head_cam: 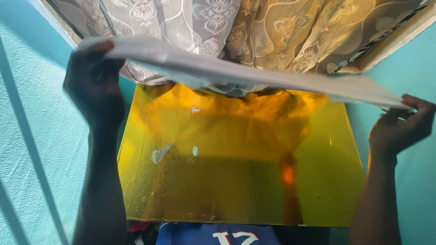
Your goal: The person picks up a white garment, a pair of pink pants, and a pair of dark pants from a pile, folds each one individually on a table, and places them into an open suitcase.
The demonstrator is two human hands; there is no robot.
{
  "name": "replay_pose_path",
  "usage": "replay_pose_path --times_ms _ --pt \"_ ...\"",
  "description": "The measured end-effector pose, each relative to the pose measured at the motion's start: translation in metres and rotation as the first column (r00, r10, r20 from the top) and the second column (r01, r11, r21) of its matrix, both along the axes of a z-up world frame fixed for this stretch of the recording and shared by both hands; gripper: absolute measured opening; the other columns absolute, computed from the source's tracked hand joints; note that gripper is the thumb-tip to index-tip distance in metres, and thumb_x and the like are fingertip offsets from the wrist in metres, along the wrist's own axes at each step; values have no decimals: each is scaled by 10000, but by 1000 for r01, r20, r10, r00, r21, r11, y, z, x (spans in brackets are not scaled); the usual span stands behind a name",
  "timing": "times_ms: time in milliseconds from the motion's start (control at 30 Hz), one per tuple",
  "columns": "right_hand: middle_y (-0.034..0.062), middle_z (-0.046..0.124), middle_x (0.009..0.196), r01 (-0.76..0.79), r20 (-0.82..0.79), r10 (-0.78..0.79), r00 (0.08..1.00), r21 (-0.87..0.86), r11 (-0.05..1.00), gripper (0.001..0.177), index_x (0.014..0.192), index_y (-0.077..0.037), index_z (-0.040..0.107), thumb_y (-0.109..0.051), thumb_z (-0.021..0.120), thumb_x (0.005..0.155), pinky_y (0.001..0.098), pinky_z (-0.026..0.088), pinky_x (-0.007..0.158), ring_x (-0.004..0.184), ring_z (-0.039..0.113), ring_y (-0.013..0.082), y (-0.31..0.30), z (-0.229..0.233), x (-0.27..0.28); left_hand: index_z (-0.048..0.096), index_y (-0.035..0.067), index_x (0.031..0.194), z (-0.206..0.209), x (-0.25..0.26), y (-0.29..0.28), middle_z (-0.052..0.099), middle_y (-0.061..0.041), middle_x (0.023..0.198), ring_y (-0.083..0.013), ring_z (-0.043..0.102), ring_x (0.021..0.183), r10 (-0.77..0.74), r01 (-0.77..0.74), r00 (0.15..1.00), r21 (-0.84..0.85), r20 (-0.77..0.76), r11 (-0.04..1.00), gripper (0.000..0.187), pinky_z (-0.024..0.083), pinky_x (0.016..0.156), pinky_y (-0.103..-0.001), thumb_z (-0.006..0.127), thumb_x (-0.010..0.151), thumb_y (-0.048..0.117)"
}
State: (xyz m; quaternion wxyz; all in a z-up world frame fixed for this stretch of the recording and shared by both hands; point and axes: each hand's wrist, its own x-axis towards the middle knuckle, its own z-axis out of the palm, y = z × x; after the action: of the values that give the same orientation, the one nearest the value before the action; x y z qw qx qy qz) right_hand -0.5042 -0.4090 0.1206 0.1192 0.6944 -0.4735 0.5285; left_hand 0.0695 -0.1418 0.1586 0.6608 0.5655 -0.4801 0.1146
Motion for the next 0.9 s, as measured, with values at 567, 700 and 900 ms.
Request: replay_pose_path --times_ms 567,700,900 --pt "123 711 1212 -16 444 -170 880 385 923 247 1024 -26 652 80 478 886 405 567 1076 1187 680 261 40 -220 -82 752 23 940 -205 -67 149 739 -85 1220 -213 700 1136 317 -57 906 662 -280 747 158 547 967 -328 646 843 -41" --pt "116 711 1153 -315 899 -124 421 273 909 163 880 -44 678 56 569 813 404 624 929 1086 687 270 49 -215 -97 749 37 946 -226 -56 170 748 -76 1218 -191 709 1157 233 -56 956 670 -177 740 154 539 1011 -325 625 889 -33" --pt "81 591 1022 -300 948 -124 294 215 929 241 997 -28 631 -94 785 824 405 545 906 979 603 218 27 -256 -157 780 174 1210 -230 -23 165 795 -189 919 -334 776 825 433 -30 901 999 37 -21 335 593 865 -437 703 907 295"
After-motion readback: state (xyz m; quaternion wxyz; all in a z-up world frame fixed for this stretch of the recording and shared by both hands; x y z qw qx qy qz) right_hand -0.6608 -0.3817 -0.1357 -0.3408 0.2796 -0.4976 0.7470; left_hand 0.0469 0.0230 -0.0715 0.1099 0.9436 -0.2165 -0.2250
